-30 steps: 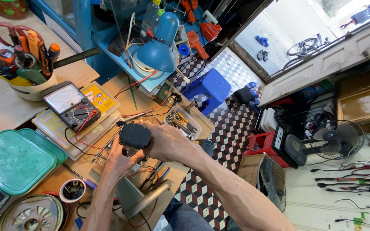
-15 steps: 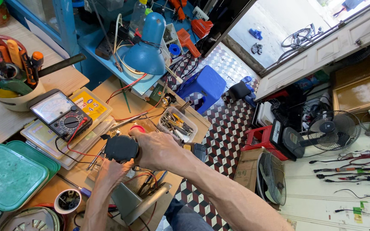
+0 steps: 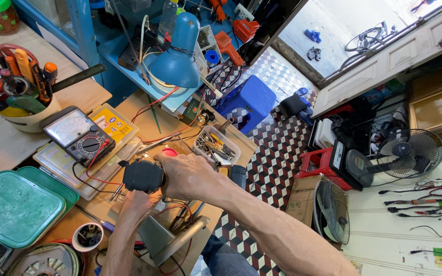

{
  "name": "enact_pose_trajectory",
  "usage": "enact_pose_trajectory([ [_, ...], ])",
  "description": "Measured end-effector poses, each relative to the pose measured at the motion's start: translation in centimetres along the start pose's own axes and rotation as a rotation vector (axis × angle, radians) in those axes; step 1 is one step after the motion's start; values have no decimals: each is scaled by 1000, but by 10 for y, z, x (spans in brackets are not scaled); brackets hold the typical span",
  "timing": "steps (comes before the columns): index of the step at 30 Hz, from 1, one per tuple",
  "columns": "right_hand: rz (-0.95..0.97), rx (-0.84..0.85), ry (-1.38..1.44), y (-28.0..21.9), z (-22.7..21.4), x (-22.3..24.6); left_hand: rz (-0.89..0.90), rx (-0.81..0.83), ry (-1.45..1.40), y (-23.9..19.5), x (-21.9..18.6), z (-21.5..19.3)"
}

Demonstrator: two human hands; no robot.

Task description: The person disassembles and reassembles a small electrical motor on a cluttered workbench. They use a screwdriver to remove screws, a power drill to tighten fasteners, and a multimeter to test electrical connections. The person also wipes parts with a cloth and applies liquid from a bottle.

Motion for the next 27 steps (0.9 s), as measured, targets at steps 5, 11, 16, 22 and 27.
enact_pose_trajectory([
  [5,-5,26,7,3,-5,1,-189,79,-229,3,5,6],
  [11,-6,59,20,6,-12,7,-291,120,-178,4,-11,-3],
  [16,-23,53,-36,6,-23,14,-267,131,-204,13,-35,3],
  [22,-62,40,-56,15,-15,3,-481,141,-181,1,-22,-5],
  [27,-35,101,-74,14,-17,11,-341,95,-393,-1,-23,-2],
])
Point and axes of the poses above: each hand's wrist, its own y-axis towards the middle knuckle, its own z-axis out of the palm, x = y × z, the point moved 1 cm from there along y, towards the middle knuckle, and after that the axes turned 7 degrees about -z, right-handed, at the moved point
